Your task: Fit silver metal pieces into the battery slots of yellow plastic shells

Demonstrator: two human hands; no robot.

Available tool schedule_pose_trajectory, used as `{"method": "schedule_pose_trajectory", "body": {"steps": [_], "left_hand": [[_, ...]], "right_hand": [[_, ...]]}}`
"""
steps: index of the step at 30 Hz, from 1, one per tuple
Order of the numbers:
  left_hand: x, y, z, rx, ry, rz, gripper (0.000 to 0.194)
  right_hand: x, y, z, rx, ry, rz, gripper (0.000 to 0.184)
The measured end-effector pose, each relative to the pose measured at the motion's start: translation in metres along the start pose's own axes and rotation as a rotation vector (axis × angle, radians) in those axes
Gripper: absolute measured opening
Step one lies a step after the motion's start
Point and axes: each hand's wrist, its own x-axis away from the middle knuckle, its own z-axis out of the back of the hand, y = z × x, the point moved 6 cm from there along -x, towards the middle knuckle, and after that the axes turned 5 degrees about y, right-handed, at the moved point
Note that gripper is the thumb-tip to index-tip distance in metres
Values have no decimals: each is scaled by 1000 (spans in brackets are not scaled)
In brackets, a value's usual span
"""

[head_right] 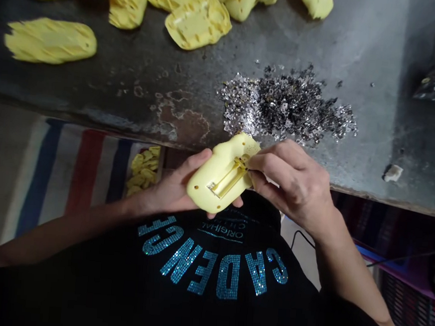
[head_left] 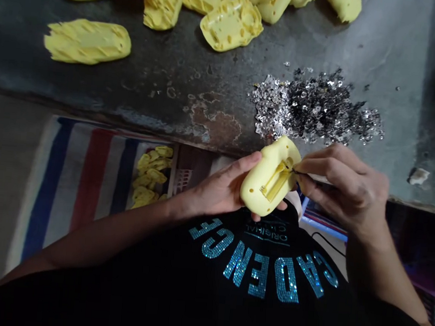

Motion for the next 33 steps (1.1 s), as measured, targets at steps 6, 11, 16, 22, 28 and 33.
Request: {"method": "schedule_pose_trajectory", "body": {"steps": [6,11,16,22,28,33], "left_hand": [[0,2,-6,-1,-10,1,62],[0,-2,-6,34,-6,-1,64],[-1,-6,0,-34,23,-3,69],[-1,-6,1,-37,-5,6,71],[-1,-5,-2,-47,24,5,71],[0,-2,-7,-70,72,-52,70]], "right_hand": [[-4,-11,-1,171,-61,120,18],[-6,-14,-3,207,-92,162,17],[-5,-17,-5,250,-152,161,9],[-4,-15,-5,248,-150,134,10],[0,-11,0,131,-71,35,21],[9,-1,4,36,77,-92,24]]}}
